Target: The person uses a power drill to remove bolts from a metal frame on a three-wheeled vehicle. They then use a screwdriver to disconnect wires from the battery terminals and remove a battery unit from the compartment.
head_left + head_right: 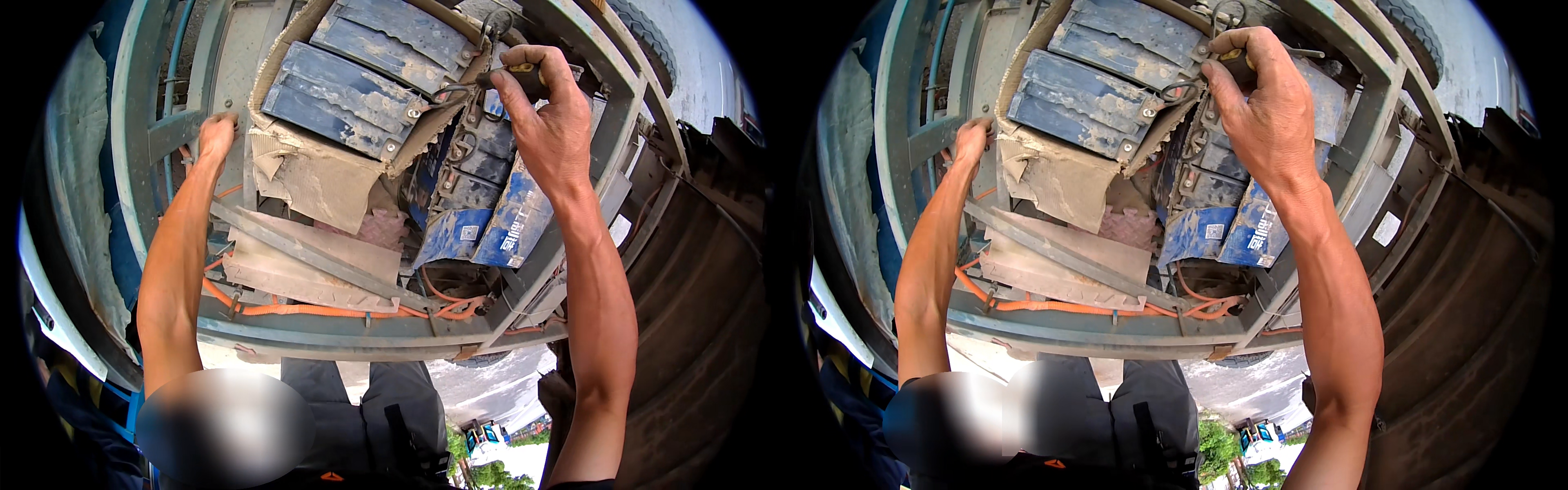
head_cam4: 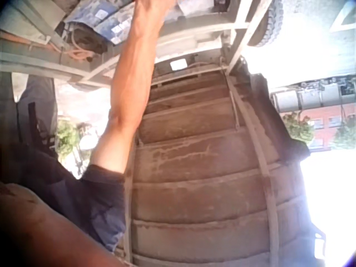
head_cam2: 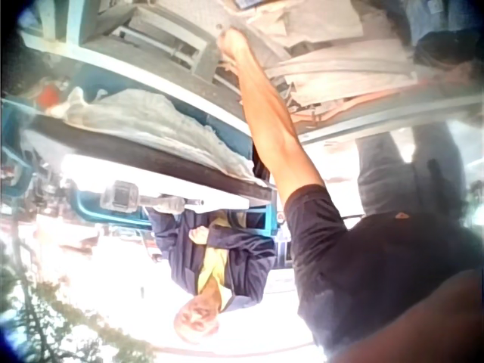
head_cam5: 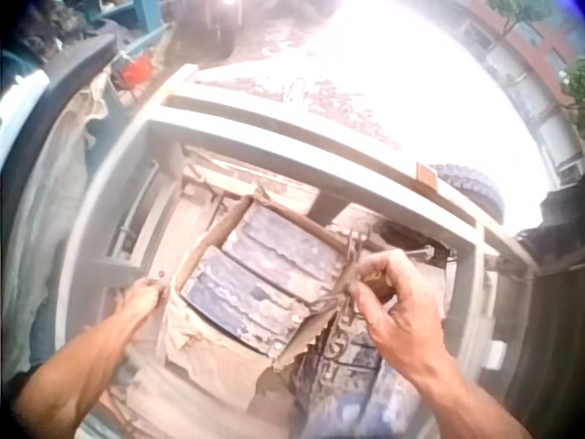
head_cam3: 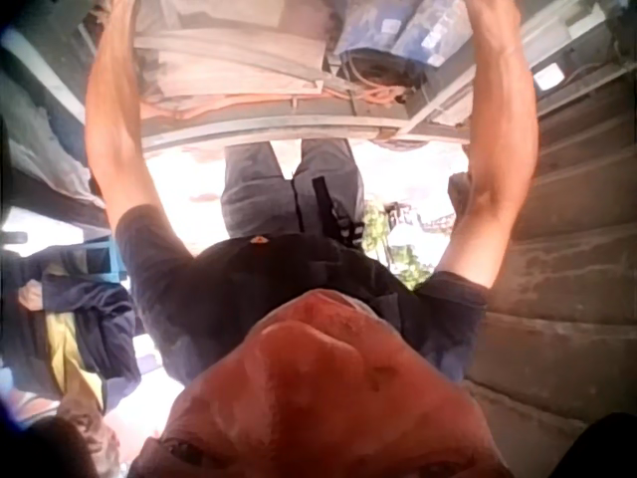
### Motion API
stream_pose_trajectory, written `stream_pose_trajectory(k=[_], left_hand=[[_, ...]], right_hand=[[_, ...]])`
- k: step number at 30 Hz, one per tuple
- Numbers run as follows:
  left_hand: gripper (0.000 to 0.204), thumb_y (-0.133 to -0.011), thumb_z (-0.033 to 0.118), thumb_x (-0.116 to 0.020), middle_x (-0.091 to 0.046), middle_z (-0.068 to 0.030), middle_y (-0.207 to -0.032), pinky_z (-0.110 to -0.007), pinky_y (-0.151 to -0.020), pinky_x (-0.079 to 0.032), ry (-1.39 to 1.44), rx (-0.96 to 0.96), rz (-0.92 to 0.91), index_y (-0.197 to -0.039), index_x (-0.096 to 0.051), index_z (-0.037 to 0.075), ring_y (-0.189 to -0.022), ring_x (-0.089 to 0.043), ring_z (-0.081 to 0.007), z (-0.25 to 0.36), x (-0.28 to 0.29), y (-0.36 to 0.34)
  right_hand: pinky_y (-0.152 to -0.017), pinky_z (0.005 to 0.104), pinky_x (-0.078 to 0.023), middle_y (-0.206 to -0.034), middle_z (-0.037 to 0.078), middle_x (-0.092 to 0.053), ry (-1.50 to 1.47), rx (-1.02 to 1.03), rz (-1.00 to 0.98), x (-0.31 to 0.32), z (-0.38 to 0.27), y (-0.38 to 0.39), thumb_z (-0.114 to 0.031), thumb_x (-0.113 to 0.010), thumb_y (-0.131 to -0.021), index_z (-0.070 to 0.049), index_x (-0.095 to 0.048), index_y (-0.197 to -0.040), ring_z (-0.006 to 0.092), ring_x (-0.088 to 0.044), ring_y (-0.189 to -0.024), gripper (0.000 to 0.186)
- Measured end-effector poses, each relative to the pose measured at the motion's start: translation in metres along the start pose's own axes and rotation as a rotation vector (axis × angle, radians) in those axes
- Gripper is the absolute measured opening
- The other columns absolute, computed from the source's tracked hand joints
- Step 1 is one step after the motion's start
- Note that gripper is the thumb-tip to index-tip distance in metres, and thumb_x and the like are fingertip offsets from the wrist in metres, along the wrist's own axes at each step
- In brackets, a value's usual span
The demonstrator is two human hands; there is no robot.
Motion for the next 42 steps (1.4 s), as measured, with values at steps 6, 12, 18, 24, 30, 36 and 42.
stream_pose_trajectory(k=[6, 12, 18, 24, 30, 36, 42], left_hand=[[0.048, -0.096, 0.022, -0.065, -0.074, -0.0134, -0.124, -0.032, -0.091, -0.056, 0.004, -0.014, 0.031, -0.139, -0.069, -0.001, -0.103, -0.07, -0.0191, 0.027, 0.018, 0.02], [0.029, -0.09, 0.003, -0.06, -0.072, -0.0163, -0.119, -0.038, -0.101, -0.053, 0.11, -0.481, 0.176, -0.117, -0.072, 0.0, -0.112, -0.069, -0.0272, 0.111, 0.008, 0.16], [0.032, -0.084, -0.005, -0.06, -0.07, -0.0165, -0.12, -0.043, -0.101, -0.051, 0.094, -0.989, -0.051, -0.113, -0.072, 0.001, -0.114, -0.066, -0.0349, 0.179, -0.051, 0.272], [0.032, -0.084, -0.004, -0.062, -0.072, -0.0154, -0.111, -0.045, -0.095, -0.051, 0.085, -1.104, -0.064, -0.113, -0.071, 0.002, -0.105, -0.067, -0.0368, 0.241, -0.101, 0.237], [0.022, -0.097, 0.008, -0.062, -0.074, -0.0153, -0.109, -0.048, -0.098, -0.053, -0.157, -0.997, -0.356, -0.115, -0.075, 0.004, -0.11, -0.068, -0.0366, 0.264, -0.17, 0.18], [0.027, -0.093, 0.015, -0.07, -0.073, -0.0129, -0.111, -0.048, -0.101, -0.047, -0.366, -1.09, -0.256, -0.117, -0.079, 0.011, -0.112, -0.065, -0.0352, 0.265, -0.198, 0.189], [0.029, -0.091, 0.022, -0.076, -0.069, -0.0107, -0.111, -0.048, -0.101, -0.044, -0.438, -1.106, -0.274, -0.119, -0.08, 0.017, -0.115, -0.063, -0.0327, 0.262, -0.205, 0.197]], right_hand=[[-0.076, 0.0382, -0.06, -0.098, 0.018, -0.075, 0.322, -0.03, -0.258, 0.006, 0.001, -0.005, -0.017, -0.08, -0.094, 0.0, -0.068, -0.115, 0.0289, -0.078, -0.089, 0.029], [-0.043, 0.0229, -0.036, -0.101, 0.013, -0.07, -0.42, -1.23, -0.567, -0.001, 0.016, 0.005, -0.011, -0.067, -0.096, 0.004, -0.067, -0.117, 0.0091, -0.052, -0.059, 0.025], [-0.053, 0.0317, -0.047, -0.092, 0.01, -0.07, -0.248, -1.144, -0.699, -0.017, 0.023, -0.012, -0.008, -0.068, -0.095, -0.002, -0.068, -0.117, 0.0137, -0.057, -0.062, 0.023], [-0.076, 0.0447, -0.062, -0.088, 0.017, -0.078, 1.025, 0.147, -1.107, -0.04, -0.023, -0.039, -0.002, -0.063, -0.091, -0.008, -0.066, -0.139, 0.0349, -0.078, -0.086, 0.048], [-0.069, 0.0437, -0.061, -0.088, 0.01, -0.077, 0.783, 0.137, -0.642, -0.021, -0.023, -0.024, -0.012, -0.065, -0.099, -0.008, -0.072, -0.114, 0.0324, -0.077, -0.08, 0.017], [-0.073, 0.042, -0.055, -0.101, 0.009, -0.068, 0.314, 0.266, -0.114, 0.008, -0.022, 0.003, -0.007, -0.077, -0.091, -0.011, -0.071, -0.116, 0.0294, -0.066, -0.083, 0.027], [-0.081, 0.0408, -0.054, -0.105, 0.012, -0.066, 0.07, -0.112, -0.084, -0.001, 0.001, -0.002, -0.01, -0.076, -0.093, -0.009, -0.072, -0.117, 0.0319, -0.064, -0.091, 0.025]])
Point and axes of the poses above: each hand's wrist, its own y-axis away from the middle knuckle, its own x-axis out of the back of the hand, z = x × y, the point moved 5 cm from there along -y, towards the middle knuckle
